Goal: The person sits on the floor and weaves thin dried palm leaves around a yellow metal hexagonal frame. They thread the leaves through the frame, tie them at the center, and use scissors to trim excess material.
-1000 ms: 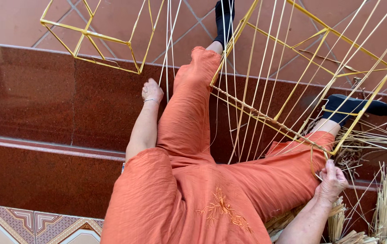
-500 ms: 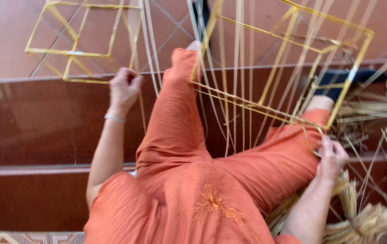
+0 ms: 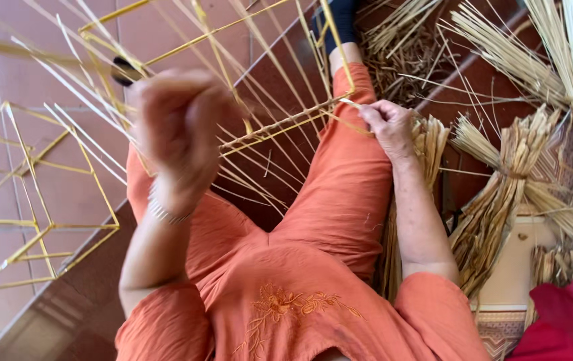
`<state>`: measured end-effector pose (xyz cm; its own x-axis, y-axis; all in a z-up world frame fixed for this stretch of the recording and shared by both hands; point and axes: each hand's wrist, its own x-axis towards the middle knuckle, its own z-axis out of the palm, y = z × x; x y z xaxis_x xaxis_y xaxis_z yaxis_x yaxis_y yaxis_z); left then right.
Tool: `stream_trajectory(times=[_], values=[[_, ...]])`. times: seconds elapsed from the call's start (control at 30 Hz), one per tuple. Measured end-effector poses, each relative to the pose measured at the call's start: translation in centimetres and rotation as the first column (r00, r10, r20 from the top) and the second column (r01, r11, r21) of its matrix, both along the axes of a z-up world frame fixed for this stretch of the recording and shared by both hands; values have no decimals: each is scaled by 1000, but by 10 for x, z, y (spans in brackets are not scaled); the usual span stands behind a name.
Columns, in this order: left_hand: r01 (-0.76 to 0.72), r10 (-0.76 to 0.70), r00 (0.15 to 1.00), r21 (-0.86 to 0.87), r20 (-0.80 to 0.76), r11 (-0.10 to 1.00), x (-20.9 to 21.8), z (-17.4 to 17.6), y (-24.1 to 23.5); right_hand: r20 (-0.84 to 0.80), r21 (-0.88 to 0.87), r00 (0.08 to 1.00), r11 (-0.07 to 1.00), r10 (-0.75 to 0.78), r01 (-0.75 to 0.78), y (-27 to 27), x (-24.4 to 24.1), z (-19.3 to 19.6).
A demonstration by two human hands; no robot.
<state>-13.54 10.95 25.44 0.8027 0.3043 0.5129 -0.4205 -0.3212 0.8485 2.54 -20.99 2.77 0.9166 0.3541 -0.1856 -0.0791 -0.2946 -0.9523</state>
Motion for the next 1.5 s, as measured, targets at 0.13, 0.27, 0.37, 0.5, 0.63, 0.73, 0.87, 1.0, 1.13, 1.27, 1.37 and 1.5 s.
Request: stream_trajectory(times=[0.13, 0.27, 0.37, 0.5, 0.63, 0.73, 0.87, 1.0, 1.13, 1.27, 1.37, 1.5], values=[[47, -51, 997, 77, 49, 996, 96, -49, -35, 49, 30, 997, 998, 62, -64, 1, -2, 7], [-12, 17, 1000, 225, -24, 974, 136, -103, -63, 38, 15, 994, 994, 104, -104, -5, 1, 10], [6, 50, 981, 286, -187, 958, 153, -140, -75, -7, 126, 990, 982, 140, -138, -6, 2, 11], [26, 66, 943, 268, -326, 963, 159, -159, -74, -78, 117, 988, 985, 136, -126, -3, 9, 12], [-85, 142, 982, 379, -124, 921, 152, -153, -57, -154, 188, 981, 978, 118, -88, -1, 11, 10], [-68, 139, 982, 451, -126, 890, 150, -156, -56, -183, 211, 975, 974, 126, -86, 0, 9, 11], [95, 45, 916, 325, -398, 941, 156, -184, -83, -105, 181, 984, 976, 142, -121, -1, 10, 16], [228, -89, 689, 98, -719, 969, 148, -210, -95, -68, 187, 985, 972, 160, -145, -7, 9, 19], [312, -215, 544, -42, -811, 949, 154, -209, -96, -176, 210, 977, 974, 121, -82, -3, 15, 18], [236, -269, 402, -185, -875, 954, 161, -200, -91, -261, 255, 963, 967, 66, 3, 5, 20, 14], [159, -287, 396, -242, -872, 957, 160, -202, -92, -342, 241, 939, 969, 39, 47, 7, 24, 12], [149, -258, 543, -211, -799, 966, 150, -210, -96, -388, 316, 921, 940, 2, 131, 6, 33, 14]])
